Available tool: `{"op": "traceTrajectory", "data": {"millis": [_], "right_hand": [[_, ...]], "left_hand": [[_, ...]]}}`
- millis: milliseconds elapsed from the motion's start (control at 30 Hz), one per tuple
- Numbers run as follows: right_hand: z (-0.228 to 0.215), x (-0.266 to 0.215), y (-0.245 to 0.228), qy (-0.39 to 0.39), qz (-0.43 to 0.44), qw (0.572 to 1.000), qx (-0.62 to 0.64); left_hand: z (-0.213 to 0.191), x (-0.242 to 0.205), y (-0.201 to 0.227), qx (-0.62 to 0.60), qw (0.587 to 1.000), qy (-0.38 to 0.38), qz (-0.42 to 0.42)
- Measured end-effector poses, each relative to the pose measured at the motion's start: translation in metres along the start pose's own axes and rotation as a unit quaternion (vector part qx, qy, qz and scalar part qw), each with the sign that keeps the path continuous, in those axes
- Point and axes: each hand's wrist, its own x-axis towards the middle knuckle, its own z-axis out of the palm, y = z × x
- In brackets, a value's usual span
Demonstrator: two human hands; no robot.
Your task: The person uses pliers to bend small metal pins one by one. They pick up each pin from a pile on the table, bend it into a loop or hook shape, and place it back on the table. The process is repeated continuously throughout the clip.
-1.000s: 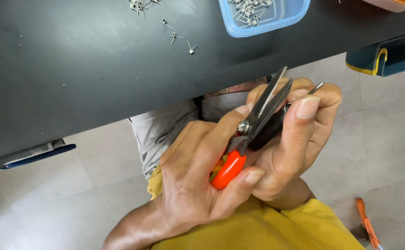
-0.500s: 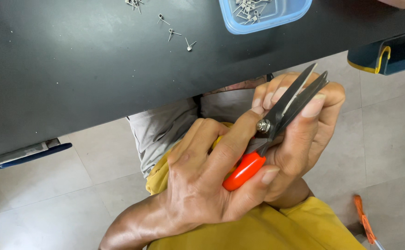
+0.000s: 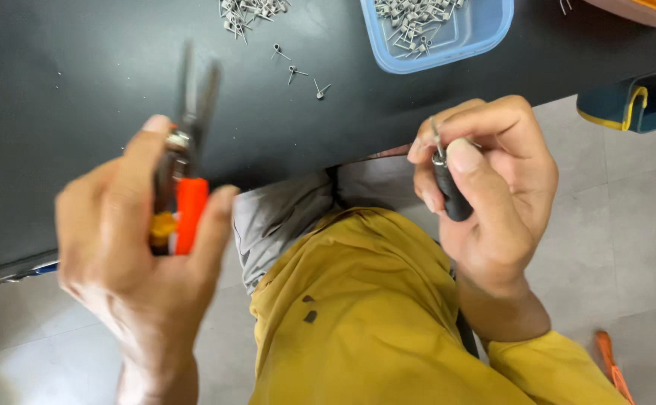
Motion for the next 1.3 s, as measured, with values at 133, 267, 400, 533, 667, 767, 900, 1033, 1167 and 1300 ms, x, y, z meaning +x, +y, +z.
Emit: {"op": "traceTrajectory", "data": {"millis": [133, 267, 400, 533, 667, 767, 900, 1033, 1167, 1300], "right_hand": [[-0.022, 0.005, -0.011, -0.091, 0.034, 0.994, -0.052], [-0.027, 0.009, -0.025, -0.127, 0.051, 0.976, -0.172], [-0.027, 0.013, -0.032, -0.141, 0.048, 0.967, -0.206], [-0.029, 0.017, -0.035, -0.125, 0.065, 0.967, -0.211], [-0.026, 0.027, -0.037, -0.089, 0.025, 0.973, -0.212], [-0.024, 0.028, -0.039, -0.084, 0.015, 0.972, -0.217], [-0.018, 0.021, -0.033, -0.111, 0.06, 0.973, -0.191], [-0.012, 0.019, -0.01, -0.146, 0.115, 0.98, -0.073], [-0.001, 0.016, 0.004, -0.163, 0.184, 0.962, 0.121], [0.006, 0.014, 0.0, -0.183, 0.172, 0.951, 0.183]], "left_hand": [[-0.006, 0.006, -0.048, 0.14, 0.99, -0.004, 0.034], [-0.006, 0.006, -0.067, 0.215, 0.975, 0.004, 0.059], [-0.01, 0.011, -0.048, 0.183, 0.981, 0.0, 0.071], [-0.004, 0.024, -0.003, 0.071, 0.997, 0.009, 0.036], [0.023, 0.048, 0.029, -0.113, 0.988, -0.076, 0.078], [0.051, 0.058, 0.04, -0.102, 0.989, -0.066, 0.087], [0.071, 0.065, 0.05, -0.036, 0.995, -0.029, 0.092], [0.04, 0.067, 0.069, -0.266, 0.961, -0.071, 0.007], [0.024, 0.057, 0.075, -0.544, 0.795, -0.151, -0.22], [0.018, 0.049, 0.076, -0.591, 0.759, -0.151, -0.229]]}}
